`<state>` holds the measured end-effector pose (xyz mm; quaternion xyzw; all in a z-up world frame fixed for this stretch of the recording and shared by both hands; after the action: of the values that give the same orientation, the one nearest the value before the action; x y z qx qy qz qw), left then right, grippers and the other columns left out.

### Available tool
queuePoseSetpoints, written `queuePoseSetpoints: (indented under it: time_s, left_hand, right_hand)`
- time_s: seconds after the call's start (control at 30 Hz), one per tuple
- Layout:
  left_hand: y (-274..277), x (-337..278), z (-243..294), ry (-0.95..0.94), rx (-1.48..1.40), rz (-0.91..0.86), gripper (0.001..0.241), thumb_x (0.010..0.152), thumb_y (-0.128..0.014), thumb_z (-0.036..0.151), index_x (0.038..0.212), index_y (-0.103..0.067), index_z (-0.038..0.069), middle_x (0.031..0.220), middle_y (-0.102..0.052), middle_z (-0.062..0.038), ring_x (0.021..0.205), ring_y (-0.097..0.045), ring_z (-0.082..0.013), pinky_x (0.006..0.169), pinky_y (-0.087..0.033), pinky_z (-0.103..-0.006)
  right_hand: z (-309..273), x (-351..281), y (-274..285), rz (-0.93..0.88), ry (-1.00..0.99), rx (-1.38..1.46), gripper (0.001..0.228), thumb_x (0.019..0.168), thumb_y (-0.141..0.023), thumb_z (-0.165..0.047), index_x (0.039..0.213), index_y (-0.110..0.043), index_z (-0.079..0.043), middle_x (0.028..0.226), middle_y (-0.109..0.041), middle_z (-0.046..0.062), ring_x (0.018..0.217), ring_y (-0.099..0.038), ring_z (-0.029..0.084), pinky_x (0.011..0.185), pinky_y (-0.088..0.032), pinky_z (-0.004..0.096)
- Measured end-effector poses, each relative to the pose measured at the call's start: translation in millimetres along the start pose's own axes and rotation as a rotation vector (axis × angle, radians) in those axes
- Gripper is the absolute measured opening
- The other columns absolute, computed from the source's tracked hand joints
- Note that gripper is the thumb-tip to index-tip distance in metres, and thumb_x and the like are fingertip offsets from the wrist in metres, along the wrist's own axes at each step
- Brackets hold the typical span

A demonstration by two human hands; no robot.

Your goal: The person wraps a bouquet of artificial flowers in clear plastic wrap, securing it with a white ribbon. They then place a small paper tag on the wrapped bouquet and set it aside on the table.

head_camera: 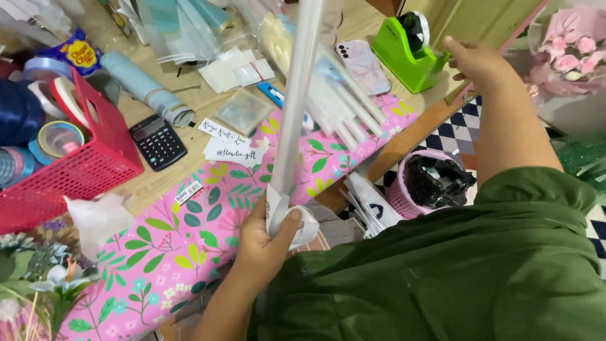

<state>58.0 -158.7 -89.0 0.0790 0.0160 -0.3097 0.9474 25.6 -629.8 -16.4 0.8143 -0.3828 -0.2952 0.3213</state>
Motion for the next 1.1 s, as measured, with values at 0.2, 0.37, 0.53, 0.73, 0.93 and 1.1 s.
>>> queuePoseSetpoints:
  time_s: [0.2,0.37,0.53,0.73,0.93,1.1]
  left_hand:
    - [2,4,-3,0.078,-0.017,0.001,0.024,0.088,-0.069,0.031,0.102,-0.067,0.011,0.082,-0.073,-0.002,0.077,-0.072,-0.0146,0.067,-0.061,-0.0326]
    - [2,4,-5,0.151,-0.025,-0.006,0.020,0.089,-0.071,0.029,0.100,-0.068,0.012,0.078,-0.065,0.001,0.067,-0.061,-0.0119,0.061,-0.055,-0.0298]
    - [2,5,-6,0.062,-0.024,-0.017,0.019,0.089,-0.071,0.029,0.097,-0.066,0.012,0.076,-0.069,0.000,0.067,-0.065,-0.0116,0.062,-0.055,-0.0293]
    - [1,5,-6,0.097,0.007,-0.040,0.022,0.089,-0.070,0.032,0.100,-0.067,0.013,0.079,-0.072,0.000,0.072,-0.067,-0.0118,0.068,-0.056,-0.0295]
    - [-1,3,-2,0.079,-0.016,-0.054,0.020,0.089,-0.069,0.030,0.098,-0.067,0.012,0.078,-0.070,0.000,0.071,-0.065,-0.0123,0.066,-0.055,-0.0298]
    - [-5,2,-2,0.114,0.010,-0.053,0.022,0.088,-0.070,0.032,0.098,-0.068,0.013,0.075,-0.065,0.002,0.068,-0.058,-0.0110,0.065,-0.052,-0.0289]
  right_hand:
    - [-6,10,-8,-0.049,-0.011,-0.017,0.053,0.106,-0.054,-0.055,0.142,-0.055,-0.016,0.142,-0.057,0.011,0.122,-0.052,0.036,0.095,-0.044,0.065]
    - [35,89,-19,0.023,0.080,0.210,0.024,0.101,-0.071,-0.040,0.114,-0.071,-0.020,0.113,-0.071,-0.003,0.102,-0.061,0.011,0.081,-0.050,0.030]
    - [37,95,-24,0.065,0.078,0.325,0.020,0.099,-0.078,-0.038,0.101,-0.069,-0.020,0.103,-0.071,-0.005,0.098,-0.063,0.009,0.076,-0.058,0.026]
    - [27,74,-24,0.050,0.162,0.527,0.028,0.103,-0.067,-0.028,0.115,-0.061,-0.003,0.122,-0.072,0.009,0.117,-0.072,0.020,0.085,-0.075,0.037]
    - [55,81,-26,0.020,0.203,0.799,0.022,0.101,-0.069,-0.016,0.090,-0.051,-0.009,0.097,-0.060,0.006,0.098,-0.071,0.017,0.093,-0.077,0.040]
    - [72,79,-33,0.037,0.123,0.982,0.041,0.098,-0.070,-0.006,0.065,-0.046,-0.010,0.073,-0.048,0.005,0.081,-0.064,0.017,0.094,-0.080,0.035]
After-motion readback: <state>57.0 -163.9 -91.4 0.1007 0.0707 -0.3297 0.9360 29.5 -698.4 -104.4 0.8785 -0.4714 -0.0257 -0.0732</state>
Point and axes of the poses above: each hand's wrist, its own x-axis towards the middle knuckle, its own y-axis out of the back of the hand, z = x × y, the point moved 3 cm from there along x, towards the middle knuckle
